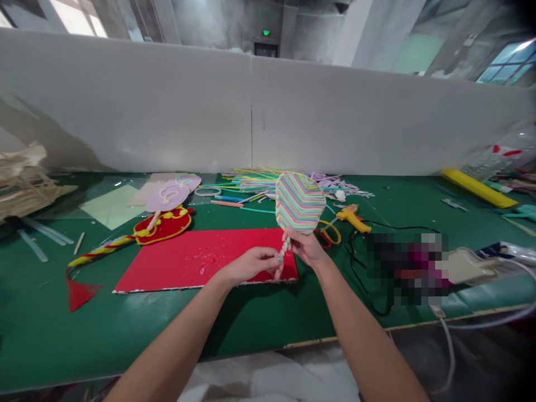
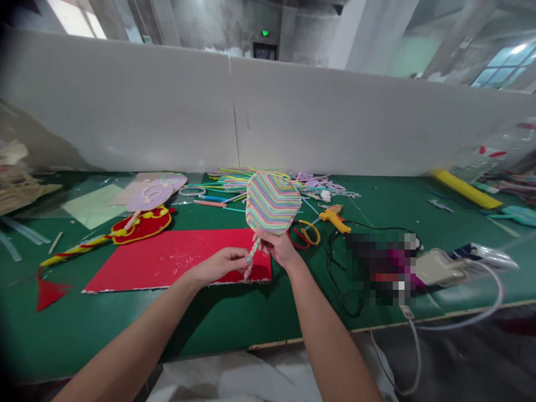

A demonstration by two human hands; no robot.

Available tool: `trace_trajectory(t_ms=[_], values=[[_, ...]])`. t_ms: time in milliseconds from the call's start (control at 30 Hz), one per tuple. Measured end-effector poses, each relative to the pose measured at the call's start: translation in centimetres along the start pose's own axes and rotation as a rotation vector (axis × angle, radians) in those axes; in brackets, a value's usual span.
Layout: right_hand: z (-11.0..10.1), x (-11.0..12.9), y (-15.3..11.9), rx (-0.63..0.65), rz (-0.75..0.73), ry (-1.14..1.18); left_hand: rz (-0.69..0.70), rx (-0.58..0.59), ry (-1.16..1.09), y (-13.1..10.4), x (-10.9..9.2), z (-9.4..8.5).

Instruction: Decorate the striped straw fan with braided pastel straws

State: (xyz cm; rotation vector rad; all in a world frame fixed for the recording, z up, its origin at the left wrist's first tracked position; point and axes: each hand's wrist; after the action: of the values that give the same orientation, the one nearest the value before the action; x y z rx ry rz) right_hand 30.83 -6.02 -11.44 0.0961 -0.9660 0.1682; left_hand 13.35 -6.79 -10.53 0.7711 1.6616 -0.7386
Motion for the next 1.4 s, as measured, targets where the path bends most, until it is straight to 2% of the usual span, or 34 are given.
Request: trace_trajectory(t_ms=[200, 500, 733, 967, 1067, 1200, 1400], values=[[0.23, 0.2, -0.13, -0.024, -0.046, 0.017, 0.006, 0.067, -0.1, -0.12, 0.01, 0.12], [0.01, 0.15, -0.19, 0.022, -0.002, -0.002, -0.02, 0.028, 0.0, 0.08, 0.09, 0.14], [0.29, 0.46, -0.51, 0.063, 0.068, -0.056, -0.067, 0.079, 0.037, 0.11, 0.42, 0.29], [0.05, 0.23, -0.25, 0.011, 0.001, -0.061, -0.034, -0.008, 0.15, -0.11, -0.09, 0.16], [-0.19, -0.03, -0.17, 0.034, -0.007, -0.091, -0.062, 0.004, 0.162, -0.08, -0.01, 0.17], [-0.19, -0.15, -0.22, 0.058, -0.019, -0.138, -0.106, 0.05, 0.068, -0.07, -0.05, 0.23], [0.01, -0.18, -0.17, 0.044, -0.054, -0.183, -0.099, 0.012, 0.111, -0.1, -0.11, 0.2]])
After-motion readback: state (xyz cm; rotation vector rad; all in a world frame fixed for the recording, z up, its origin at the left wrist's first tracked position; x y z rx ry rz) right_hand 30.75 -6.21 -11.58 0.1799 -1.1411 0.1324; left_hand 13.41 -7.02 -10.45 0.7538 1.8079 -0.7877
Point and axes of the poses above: each hand's wrist, its own y-axis towards the middle knuckle, its own z-axis out of the palm, x = y × z, and after that the axes turned 12 degrees about y, right-handed
